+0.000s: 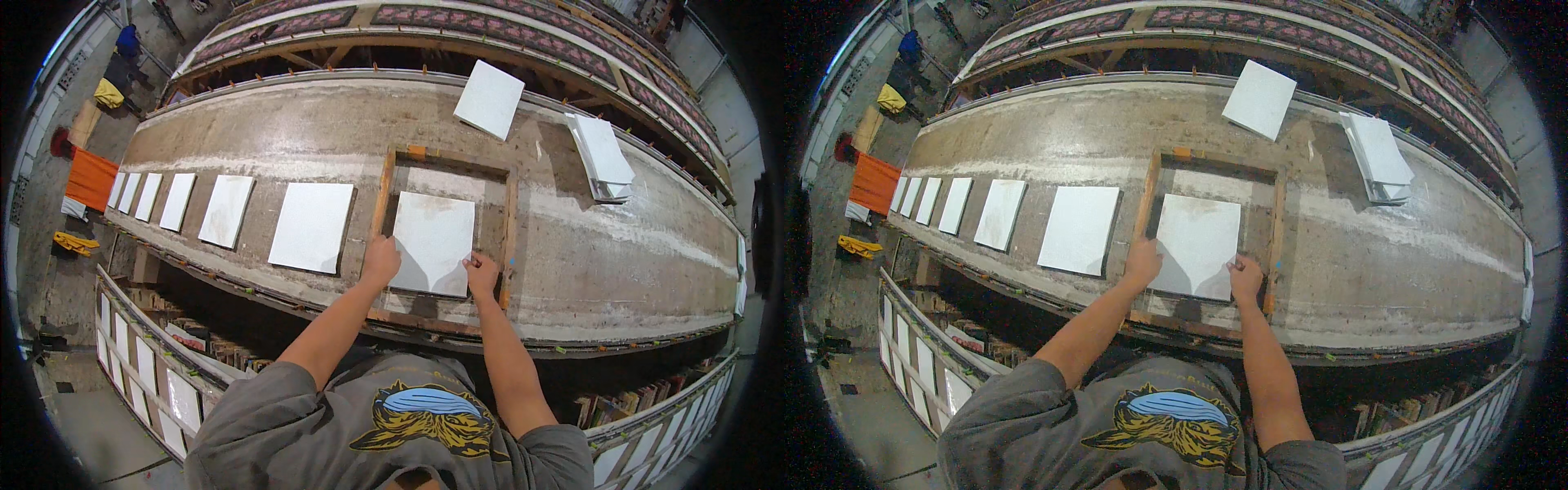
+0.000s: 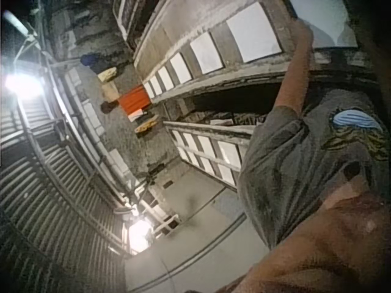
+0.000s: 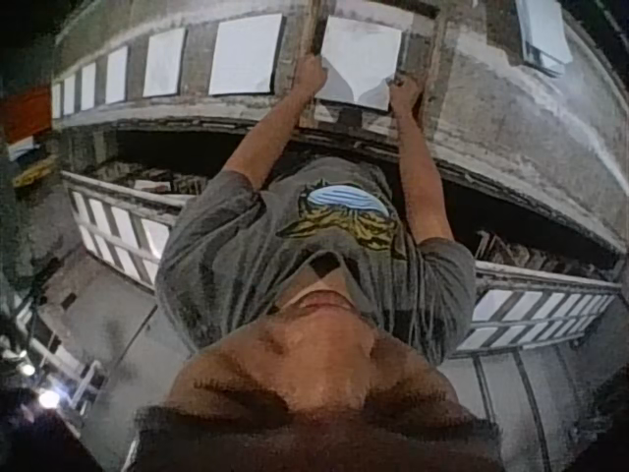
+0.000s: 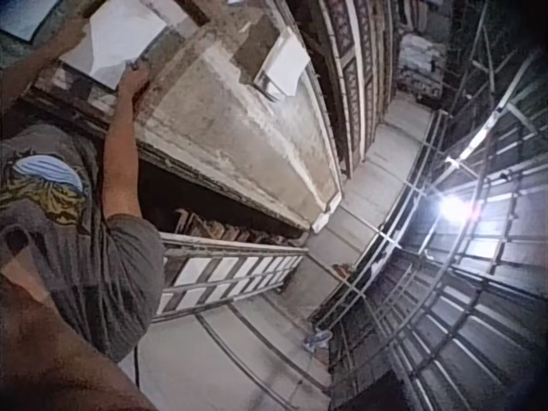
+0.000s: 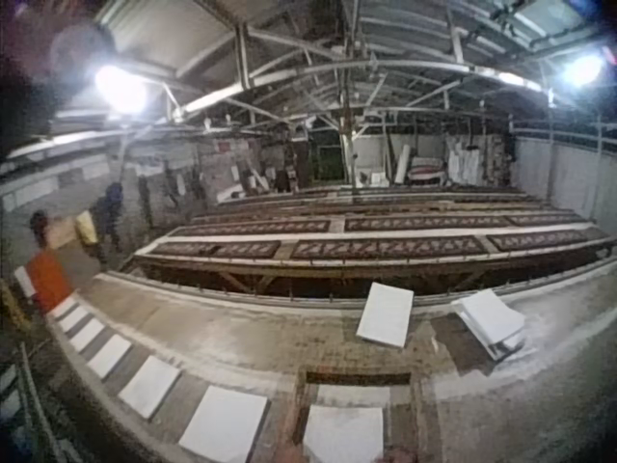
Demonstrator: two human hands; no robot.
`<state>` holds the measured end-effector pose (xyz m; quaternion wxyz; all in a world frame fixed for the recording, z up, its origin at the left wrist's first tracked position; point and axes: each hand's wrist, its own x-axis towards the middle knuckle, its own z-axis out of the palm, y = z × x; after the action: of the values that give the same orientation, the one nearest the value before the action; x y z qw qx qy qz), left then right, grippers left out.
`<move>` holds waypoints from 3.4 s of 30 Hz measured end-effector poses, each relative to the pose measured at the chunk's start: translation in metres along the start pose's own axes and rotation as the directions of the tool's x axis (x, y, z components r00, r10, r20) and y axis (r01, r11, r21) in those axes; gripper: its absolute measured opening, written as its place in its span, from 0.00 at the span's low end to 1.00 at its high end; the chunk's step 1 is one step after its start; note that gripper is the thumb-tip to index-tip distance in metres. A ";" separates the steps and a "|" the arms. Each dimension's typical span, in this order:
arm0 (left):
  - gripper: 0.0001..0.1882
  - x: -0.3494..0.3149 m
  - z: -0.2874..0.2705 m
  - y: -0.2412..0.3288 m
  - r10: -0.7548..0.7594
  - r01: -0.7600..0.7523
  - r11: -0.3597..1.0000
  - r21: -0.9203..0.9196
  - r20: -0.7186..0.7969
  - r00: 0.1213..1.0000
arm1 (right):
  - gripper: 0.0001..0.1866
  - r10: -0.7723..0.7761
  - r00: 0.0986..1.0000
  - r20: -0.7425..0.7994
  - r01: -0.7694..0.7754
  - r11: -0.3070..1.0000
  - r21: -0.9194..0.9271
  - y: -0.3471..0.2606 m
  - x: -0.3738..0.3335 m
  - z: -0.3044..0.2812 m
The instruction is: The person repeatedly picks up white rectangular tiles and places them into a wooden frame on a workbench, then removes them and repeats the cycle. The person handles the tiles one at a time, aligning them within the frame before taking them out again.
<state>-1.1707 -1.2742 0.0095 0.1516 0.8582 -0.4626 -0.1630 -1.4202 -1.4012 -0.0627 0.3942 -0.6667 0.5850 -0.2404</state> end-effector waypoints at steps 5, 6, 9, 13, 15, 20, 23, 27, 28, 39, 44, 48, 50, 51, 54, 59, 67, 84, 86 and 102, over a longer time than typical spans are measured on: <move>0.13 -0.004 -0.006 0.006 -0.016 0.016 1.000 0.007 0.012 1.000 | 0.21 0.009 1.000 -0.015 -0.009 1.000 -0.004 -0.011 -0.006 -0.006; 0.13 -0.004 -0.004 0.005 -0.005 0.005 1.000 0.006 0.005 1.000 | 0.21 0.002 1.000 -0.016 -0.002 1.000 0.009 -0.010 -0.006 -0.006; 0.13 -0.003 0.001 0.000 0.023 -0.023 1.000 0.010 -0.013 1.000 | 0.21 -0.009 1.000 -0.007 0.010 1.000 0.024 -0.004 -0.004 -0.005; 0.13 -0.002 0.006 -0.001 0.048 -0.046 0.997 0.063 -0.035 0.998 | 0.22 0.030 0.999 0.028 -0.030 1.000 0.000 -0.001 -0.002 -0.006; 0.14 -0.001 0.011 -0.004 0.030 -0.030 0.996 0.080 -0.006 1.000 | 0.24 0.043 0.999 0.029 -0.043 0.999 -0.014 -0.003 -0.002 -0.005; 0.16 -0.004 0.006 0.002 0.011 -0.015 0.997 0.081 0.055 0.998 | 0.20 -0.046 0.999 -0.001 0.046 0.998 -0.042 0.002 -0.005 -0.003; 0.19 -0.003 0.005 0.002 0.020 -0.025 0.994 0.105 0.051 0.998 | 0.20 -0.090 0.996 0.012 0.090 0.993 -0.077 -0.003 -0.006 -0.007; 0.26 -0.010 -0.014 0.022 0.114 -0.113 0.991 0.071 0.002 0.994 | 0.27 -0.173 0.985 0.008 0.169 0.954 -0.248 -0.029 -0.012 -0.017; 0.27 -0.008 -0.012 0.028 0.143 -0.142 0.989 0.039 0.001 0.990 | 0.28 -0.227 0.973 0.026 0.224 0.926 -0.303 -0.039 -0.011 -0.019; 0.36 0.021 0.060 0.038 0.344 -0.332 0.931 0.151 -0.067 0.936 | 0.35 -0.450 0.862 0.232 0.498 0.670 -0.551 -0.047 0.005 0.025; 0.37 0.018 0.051 0.045 0.266 -0.270 0.950 0.156 0.042 0.963 | 0.38 -0.401 0.874 0.275 0.485 0.682 -0.548 -0.059 0.008 0.023; 0.38 0.021 0.047 0.047 0.260 -0.272 0.952 0.141 0.095 0.961 | 0.39 -0.395 0.891 0.224 0.451 0.712 -0.538 -0.064 0.038 0.033; 0.38 0.021 0.045 0.047 0.247 -0.260 0.957 0.131 0.104 0.963 | 0.40 -0.396 0.898 0.191 0.433 0.719 -0.543 -0.079 0.068 0.042; 0.38 0.023 0.044 0.047 0.247 -0.260 0.957 0.127 0.113 0.962 | 0.40 -0.379 0.903 0.204 0.425 0.711 -0.560 -0.078 0.070 0.044; 0.39 0.024 0.042 0.049 0.250 -0.263 0.953 0.152 0.103 0.963 | 0.40 -0.348 0.902 0.256 0.432 0.722 -0.541 -0.079 0.071 0.042; 0.38 0.027 0.044 0.050 0.195 -0.216 0.959 0.184 0.128 0.972 | 0.40 -0.325 0.908 0.263 0.418 0.718 -0.557 -0.072 0.030 0.029; 0.38 0.026 0.045 0.050 0.193 -0.205 0.969 0.138 0.096 0.976 | 0.41 -0.301 0.912 0.277 0.408 0.717 -0.565 -0.073 0.008 0.023; 0.40 0.026 0.049 0.038 0.179 -0.214 0.965 0.152 0.218 0.959 | 0.19 -0.644 0.757 0.114 0.644 0.705 -0.296 -0.115 0.099 0.082; 0.39 0.027 0.053 0.037 0.205 -0.226 0.966 0.129 0.155 0.966 | 0.19 -0.685 0.725 0.075 0.669 0.675 -0.312 -0.112 0.100 0.080; 0.41 0.022 0.054 0.037 0.272 -0.271 0.962 0.038 -0.032 0.962 | 0.26 -0.344 0.916 -0.204 0.240 0.880 -0.409 -0.031 -0.032 -0.117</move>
<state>-1.2096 -1.3179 -0.0264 0.1668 0.7918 -0.5758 -0.1172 -1.4997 -1.3982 0.0335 0.1342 -0.7716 0.5601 -0.2700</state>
